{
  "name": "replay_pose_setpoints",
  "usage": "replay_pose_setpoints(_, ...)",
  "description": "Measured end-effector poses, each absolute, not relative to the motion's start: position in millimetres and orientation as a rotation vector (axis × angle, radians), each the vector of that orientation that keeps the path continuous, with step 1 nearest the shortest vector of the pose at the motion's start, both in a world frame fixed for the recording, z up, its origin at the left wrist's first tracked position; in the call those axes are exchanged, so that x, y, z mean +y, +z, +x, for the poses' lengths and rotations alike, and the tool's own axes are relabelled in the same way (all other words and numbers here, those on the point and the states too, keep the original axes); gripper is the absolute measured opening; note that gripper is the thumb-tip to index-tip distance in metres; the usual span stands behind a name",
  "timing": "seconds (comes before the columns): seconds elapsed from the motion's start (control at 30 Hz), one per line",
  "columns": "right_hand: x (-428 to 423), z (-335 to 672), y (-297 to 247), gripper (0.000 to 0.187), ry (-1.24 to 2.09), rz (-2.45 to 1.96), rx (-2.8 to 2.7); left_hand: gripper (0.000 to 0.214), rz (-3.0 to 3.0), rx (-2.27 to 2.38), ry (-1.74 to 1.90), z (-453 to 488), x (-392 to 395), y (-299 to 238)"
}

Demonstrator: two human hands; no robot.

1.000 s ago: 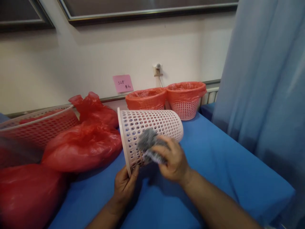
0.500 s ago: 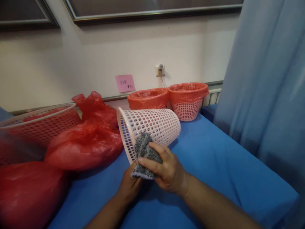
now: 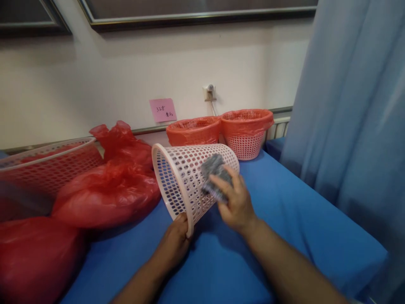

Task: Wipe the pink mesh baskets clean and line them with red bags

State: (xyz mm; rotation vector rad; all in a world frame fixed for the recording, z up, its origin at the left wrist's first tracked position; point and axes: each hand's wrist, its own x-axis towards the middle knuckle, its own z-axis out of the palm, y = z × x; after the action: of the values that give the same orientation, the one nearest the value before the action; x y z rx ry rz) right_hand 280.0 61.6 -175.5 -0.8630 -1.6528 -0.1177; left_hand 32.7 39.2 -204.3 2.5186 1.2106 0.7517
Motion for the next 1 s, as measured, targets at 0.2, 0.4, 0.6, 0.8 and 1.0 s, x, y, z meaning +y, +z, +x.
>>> replay_pose_setpoints(0.2, 18.1, 257.2, -158.7, 0.056, -0.182, -0.399, -1.919, 0.045, 2.297, 1.081, 0.933, 35.9, 26.7, -189.6)
replay_pose_setpoints(0.4, 55.5, 271.1, -173.1, 0.052, -0.127, -0.79, -1.697, 0.042, 2.186, 1.095, 1.175, 32.3, 26.1, -194.0)
replay_pose_setpoints(0.6, 113.9, 313.1, -193.9, 0.047, 0.14, -1.352, -1.182, 0.04, 2.321, 1.096, 1.044, 31.6, 29.1, -195.1)
replay_pose_setpoints(0.8, 60.3, 269.9, -184.6, 0.056, -0.016, -0.807, -1.68, 0.036, 2.362, 1.168, 1.027, 31.2, 32.0, -195.6)
replay_pose_setpoints(1.0, 43.3, 252.7, -185.7, 0.059, -0.094, -0.627, -1.825, 0.037, 2.298, 1.182, 0.99, 28.9, 36.7, -198.9)
